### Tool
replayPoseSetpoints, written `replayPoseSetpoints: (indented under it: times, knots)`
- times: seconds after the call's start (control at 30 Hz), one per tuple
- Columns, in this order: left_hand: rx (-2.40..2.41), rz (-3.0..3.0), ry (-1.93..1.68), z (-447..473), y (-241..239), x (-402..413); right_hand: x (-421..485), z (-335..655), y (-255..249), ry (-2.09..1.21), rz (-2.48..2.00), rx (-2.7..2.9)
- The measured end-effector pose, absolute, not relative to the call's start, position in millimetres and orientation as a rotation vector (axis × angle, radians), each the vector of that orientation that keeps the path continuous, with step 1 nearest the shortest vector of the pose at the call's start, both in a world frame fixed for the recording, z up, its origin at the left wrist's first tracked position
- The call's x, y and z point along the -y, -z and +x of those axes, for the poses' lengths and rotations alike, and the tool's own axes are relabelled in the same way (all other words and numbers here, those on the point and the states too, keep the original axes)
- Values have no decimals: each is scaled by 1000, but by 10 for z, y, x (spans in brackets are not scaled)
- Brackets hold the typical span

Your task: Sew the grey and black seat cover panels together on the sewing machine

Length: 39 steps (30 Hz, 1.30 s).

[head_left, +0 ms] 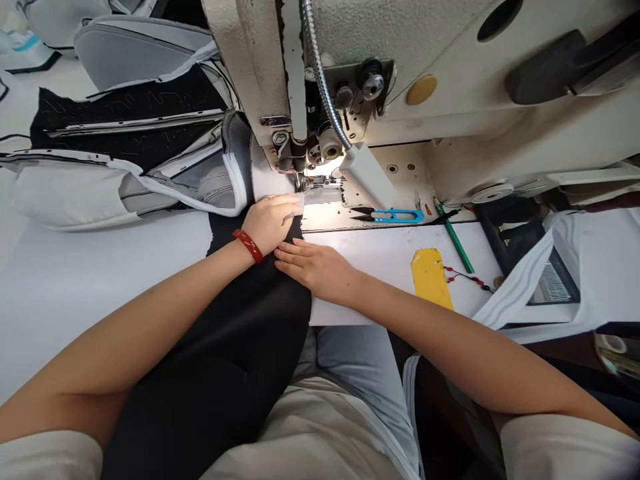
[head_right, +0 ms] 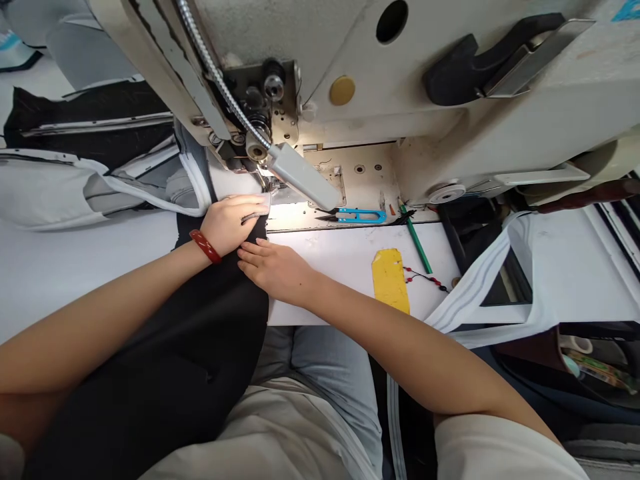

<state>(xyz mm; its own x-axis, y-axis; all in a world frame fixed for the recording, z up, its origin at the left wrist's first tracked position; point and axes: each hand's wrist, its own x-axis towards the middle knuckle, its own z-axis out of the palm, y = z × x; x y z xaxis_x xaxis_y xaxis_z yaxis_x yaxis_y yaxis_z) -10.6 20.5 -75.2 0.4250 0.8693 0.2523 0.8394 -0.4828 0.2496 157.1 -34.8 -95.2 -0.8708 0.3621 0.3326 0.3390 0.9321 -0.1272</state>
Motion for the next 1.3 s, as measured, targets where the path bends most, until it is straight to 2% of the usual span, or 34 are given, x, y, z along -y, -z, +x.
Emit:
replayPoseSetpoints:
  times: [0.4,0.53,0.83,1.03,1.3]
  knots:
    - [-1426,2953,-650,-339,807,-533,-38,1721,914,-405,-590,2731]
    - [-1332,3022,-509,-381,793,-635,-141,1756,964,-451,-609,2678]
    - [-1208,3239,-183,-204,654,-632,-185,1596,901,-262,-716,2722]
    - [-1308,3182,-250,-176,702,-615,-45,1457,876,-124,-742,2704]
    - [-1235,3087,-368,-194,697,-595,-77,1497,880,-216,-716,2727]
